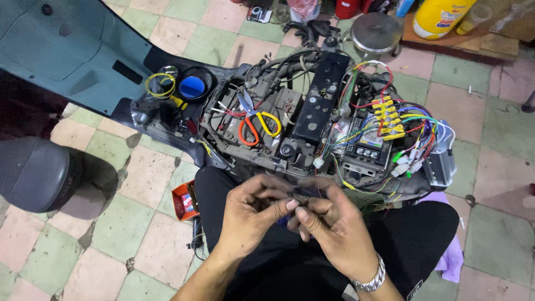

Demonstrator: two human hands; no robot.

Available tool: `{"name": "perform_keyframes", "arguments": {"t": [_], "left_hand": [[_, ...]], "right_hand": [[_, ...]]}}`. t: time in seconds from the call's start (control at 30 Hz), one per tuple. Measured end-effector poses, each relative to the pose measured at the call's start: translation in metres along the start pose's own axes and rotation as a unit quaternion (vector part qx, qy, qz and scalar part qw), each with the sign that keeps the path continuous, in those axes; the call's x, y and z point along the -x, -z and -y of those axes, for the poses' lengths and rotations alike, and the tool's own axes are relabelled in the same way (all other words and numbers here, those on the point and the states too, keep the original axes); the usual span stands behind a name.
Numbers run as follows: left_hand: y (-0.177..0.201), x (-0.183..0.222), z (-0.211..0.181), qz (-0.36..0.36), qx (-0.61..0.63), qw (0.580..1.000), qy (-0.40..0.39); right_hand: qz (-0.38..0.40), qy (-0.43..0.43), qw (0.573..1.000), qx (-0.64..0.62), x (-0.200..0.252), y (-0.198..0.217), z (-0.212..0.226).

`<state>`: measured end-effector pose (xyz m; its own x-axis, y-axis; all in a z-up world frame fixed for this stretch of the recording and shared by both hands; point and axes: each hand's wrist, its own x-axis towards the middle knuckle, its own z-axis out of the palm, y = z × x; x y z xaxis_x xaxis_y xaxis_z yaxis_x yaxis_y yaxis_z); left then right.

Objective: The person untangles a bundle of wires on the floor, moves to a scooter, and uses pliers and a lighter to strip and join wires in the internal electronics bay.

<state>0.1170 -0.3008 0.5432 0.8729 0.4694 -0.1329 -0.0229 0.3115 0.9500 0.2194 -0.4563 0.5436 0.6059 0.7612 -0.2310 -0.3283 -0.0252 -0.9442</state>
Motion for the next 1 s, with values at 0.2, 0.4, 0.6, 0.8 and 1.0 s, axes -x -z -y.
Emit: {"name": "perform_keyframes", "arguments": {"t": [0.2,0.4,0.6,0.8,1.0], "left_hand": [[-0.012,0.002,-0.005,-0.020,-0.190,0.971,-0.142],[-0.029,-0.010,0.001,0.025,-0.253,0.947,-0.198],[-0.037,-0.037,0.008,0.067,-0.269,0.941,-0.194],[-0.039,-0.115,0.018,0.042,-0.505,0.778,-0.371],[-0.044,-0.167,0.030,0.098,-0.588,0.687,-0.416]], "right_hand": [[0.001,-0.016,0.997,0.076,0.009,0.014,0.001],[-0.008,-0.006,0.996,0.090,0.010,0.038,-0.013],[-0.043,-0.027,0.996,0.074,0.014,0.061,-0.023],[-0.145,0.122,0.971,0.143,-0.006,0.092,-0.029],[-0.231,0.099,0.953,0.166,-0.050,0.105,-0.022]]}}
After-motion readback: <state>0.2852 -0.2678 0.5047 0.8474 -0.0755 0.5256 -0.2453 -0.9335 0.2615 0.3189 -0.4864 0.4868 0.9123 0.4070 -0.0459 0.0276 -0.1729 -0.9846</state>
